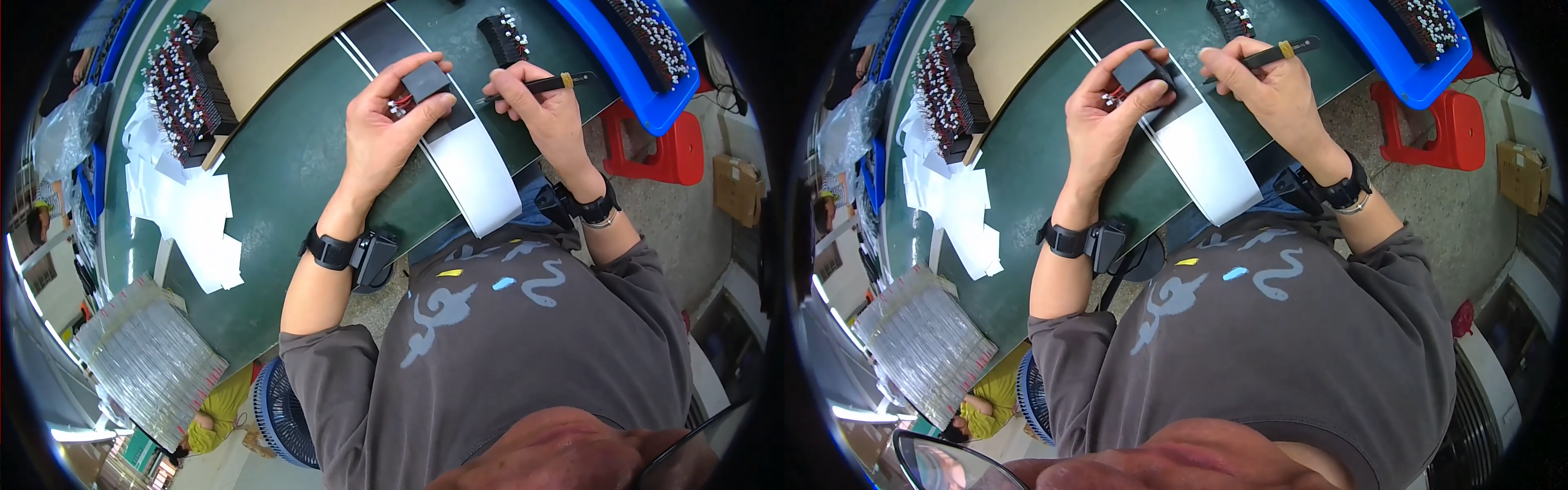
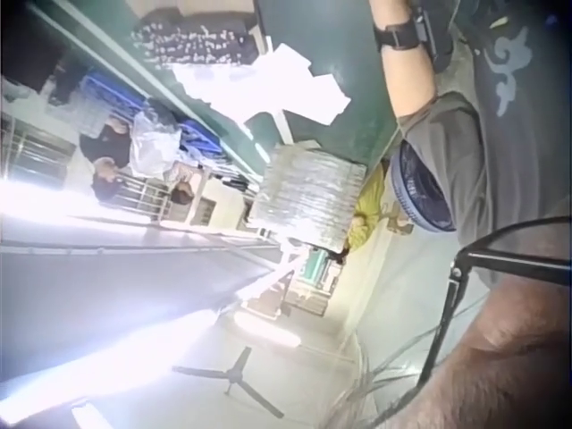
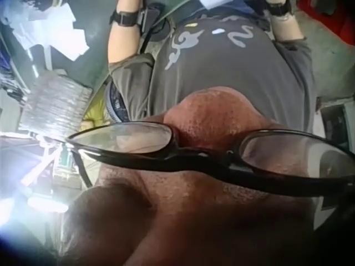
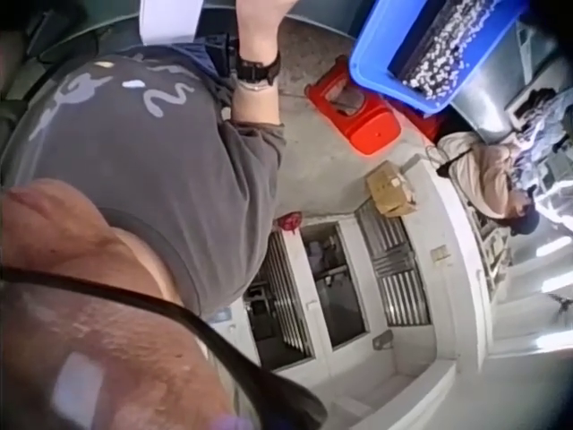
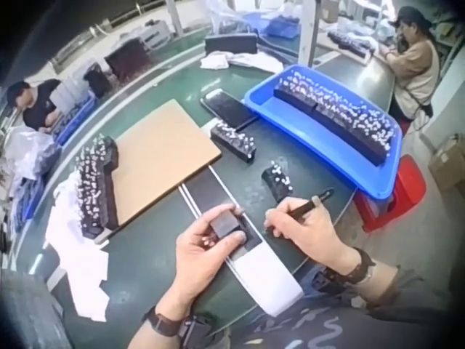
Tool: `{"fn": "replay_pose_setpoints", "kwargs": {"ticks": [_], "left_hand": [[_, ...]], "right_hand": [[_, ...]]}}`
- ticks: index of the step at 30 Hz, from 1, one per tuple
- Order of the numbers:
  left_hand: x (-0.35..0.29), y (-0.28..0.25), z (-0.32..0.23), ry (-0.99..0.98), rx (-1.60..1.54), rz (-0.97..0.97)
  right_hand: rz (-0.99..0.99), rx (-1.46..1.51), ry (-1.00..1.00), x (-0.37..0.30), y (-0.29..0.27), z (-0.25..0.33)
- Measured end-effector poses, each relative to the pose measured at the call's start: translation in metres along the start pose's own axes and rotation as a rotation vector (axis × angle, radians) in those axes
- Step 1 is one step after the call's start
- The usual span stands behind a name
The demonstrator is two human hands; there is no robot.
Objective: The person picks up a small black component and places it onto a white strip, using tweezers to press down the wires. They repeat this process for several components before setting the strip aside and starting a new one.
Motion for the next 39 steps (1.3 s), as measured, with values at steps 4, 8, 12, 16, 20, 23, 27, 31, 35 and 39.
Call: {"fn": "replay_pose_setpoints", "kwargs": {"ticks": [4, 8, 12, 16, 20, 23, 27, 31, 35, 39], "left_hand": [[0.005, -0.006, 0.001, -0.025, -0.024, -0.039], [0.008, -0.004, 0.002, -0.057, -0.051, -0.053], [0.007, -0.004, 0.004, -0.08, -0.039, -0.058], [0.006, -0.003, 0.004, -0.092, -0.012, -0.071], [0.007, -0.001, 0.005, -0.086, -0.004, -0.074], [0.007, -0.001, 0.005, -0.081, 0.001, -0.072], [0.007, -0.002, 0.005, -0.072, 0.015, -0.066], [0.007, -0.002, 0.005, -0.069, 0.011, -0.064], [0.007, -0.002, 0.006, -0.076, -0.002, -0.069], [0.006, -0.001, 0.006, -0.083, -0.004, -0.065]], "right_hand": [[0.009, -0.027, -0.009, 0.004, 0.005, 0.003], [-0.003, -0.079, -0.043, 0.006, 0.012, 0.006], [-0.021, -0.17, -0.124, 0.007, 0.012, 0.005], [0.001, -0.247, -0.164, 0.005, 0.013, 0.004], [0.035, -0.248, -0.166, 0.006, 0.013, 0.003], [0.065, -0.178, -0.178, 0.005, 0.012, 0.003], [0.107, -0.045, -0.223, 0.004, 0.011, 0.005], [0.093, -0.044, -0.217, 0.004, 0.01, 0.008], [0.051, -0.128, -0.129, 0.005, 0.009, 0.004], [0.043, -0.22, -0.146, 0.004, 0.011, 0.002]]}}
Point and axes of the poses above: each hand's wrist, its own x-axis towards the middle knuckle, its own y-axis out of the palm, z = x × y, the point moved 6 cm from there along x, towards the middle knuckle, and after that the axes turned 12 degrees about -z, right-handed, at the moved point
